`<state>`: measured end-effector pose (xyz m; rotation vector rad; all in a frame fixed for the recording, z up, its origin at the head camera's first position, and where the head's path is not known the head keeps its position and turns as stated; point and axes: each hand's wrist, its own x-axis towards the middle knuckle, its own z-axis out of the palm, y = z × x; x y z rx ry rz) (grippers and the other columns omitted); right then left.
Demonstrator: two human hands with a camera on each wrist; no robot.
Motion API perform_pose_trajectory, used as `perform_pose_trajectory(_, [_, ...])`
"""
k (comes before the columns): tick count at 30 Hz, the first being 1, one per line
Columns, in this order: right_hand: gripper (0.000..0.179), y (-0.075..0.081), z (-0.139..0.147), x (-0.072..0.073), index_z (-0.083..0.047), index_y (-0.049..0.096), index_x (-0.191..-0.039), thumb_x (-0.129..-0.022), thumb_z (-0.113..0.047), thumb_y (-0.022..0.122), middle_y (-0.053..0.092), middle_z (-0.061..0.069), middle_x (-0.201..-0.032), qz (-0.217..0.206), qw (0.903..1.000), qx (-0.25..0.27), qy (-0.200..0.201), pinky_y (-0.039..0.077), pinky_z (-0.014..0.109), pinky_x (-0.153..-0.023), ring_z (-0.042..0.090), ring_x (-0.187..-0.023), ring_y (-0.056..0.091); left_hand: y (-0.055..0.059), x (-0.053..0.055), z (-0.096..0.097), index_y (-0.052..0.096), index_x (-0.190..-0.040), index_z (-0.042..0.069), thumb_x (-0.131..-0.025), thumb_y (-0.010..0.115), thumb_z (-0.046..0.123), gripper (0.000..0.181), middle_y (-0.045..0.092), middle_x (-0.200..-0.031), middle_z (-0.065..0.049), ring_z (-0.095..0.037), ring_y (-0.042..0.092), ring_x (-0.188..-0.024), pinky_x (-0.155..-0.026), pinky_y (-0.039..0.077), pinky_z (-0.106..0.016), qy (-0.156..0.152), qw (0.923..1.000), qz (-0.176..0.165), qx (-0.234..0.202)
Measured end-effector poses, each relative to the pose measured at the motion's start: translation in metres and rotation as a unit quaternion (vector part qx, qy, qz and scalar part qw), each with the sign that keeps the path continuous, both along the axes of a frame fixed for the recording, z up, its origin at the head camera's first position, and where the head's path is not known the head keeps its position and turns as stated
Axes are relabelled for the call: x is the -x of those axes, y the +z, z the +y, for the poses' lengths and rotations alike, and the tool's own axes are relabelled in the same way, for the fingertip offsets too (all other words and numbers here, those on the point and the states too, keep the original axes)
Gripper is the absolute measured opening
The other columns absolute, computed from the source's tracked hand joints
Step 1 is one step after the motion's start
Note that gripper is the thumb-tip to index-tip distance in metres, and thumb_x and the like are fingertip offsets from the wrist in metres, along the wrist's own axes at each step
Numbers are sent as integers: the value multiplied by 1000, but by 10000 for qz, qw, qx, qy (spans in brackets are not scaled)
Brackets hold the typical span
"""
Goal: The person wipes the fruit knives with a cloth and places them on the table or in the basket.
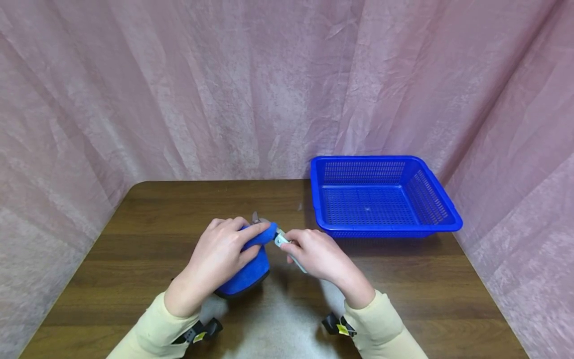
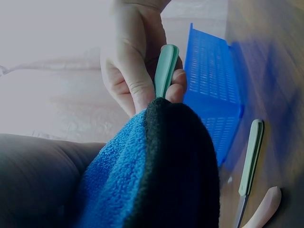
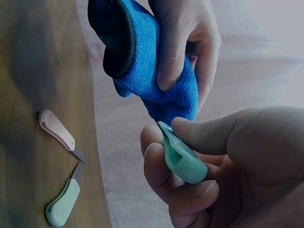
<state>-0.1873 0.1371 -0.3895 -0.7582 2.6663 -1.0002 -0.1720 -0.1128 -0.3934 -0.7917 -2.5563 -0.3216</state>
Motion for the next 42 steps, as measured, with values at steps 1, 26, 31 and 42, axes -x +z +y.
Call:
perform_pose_trajectory(1, [15,0,0,0,-16,76,-110,-113,-24,64,68,-14,-78,0,10000,1,-3,48,31,-64,7,-65,57,0,0,0,81,-136,28,-96,86,27,40,78,-104,-8,-28,73,-84,-80,54,-49,0,10000,7,-9])
perform_pose_trajectory(26, [16,0,0,0,-17,77,-111,-113,-26,64,70,-13,-79,48,10000,-31,18,47,31,-65,6,-65,56,3,2,-8,80,-136,27,-97,85,25,39,75,-96,-6,-25,68,-78,-75,52,-46,191,9998,-94,32])
perform_pose_trajectory(31, [15,0,0,0,-18,77,-111,-113,-26,64,69,-15,-78,73,10000,-38,14,48,31,-65,5,-66,56,3,3,-10,80,-136,27,-97,85,27,39,75,-97,-6,-25,69,-79,-76,53,-47,267,9996,-101,91])
perform_pose_trajectory(42, [14,1,0,0,-17,77,-111,-112,-25,65,68,-17,-78,162,9998,-84,25,48,31,-68,3,-68,57,6,4,-12,79,-138,27,-98,85,28,40,77,-104,-8,-28,72,-87,-81,56,-51,359,9990,-257,100])
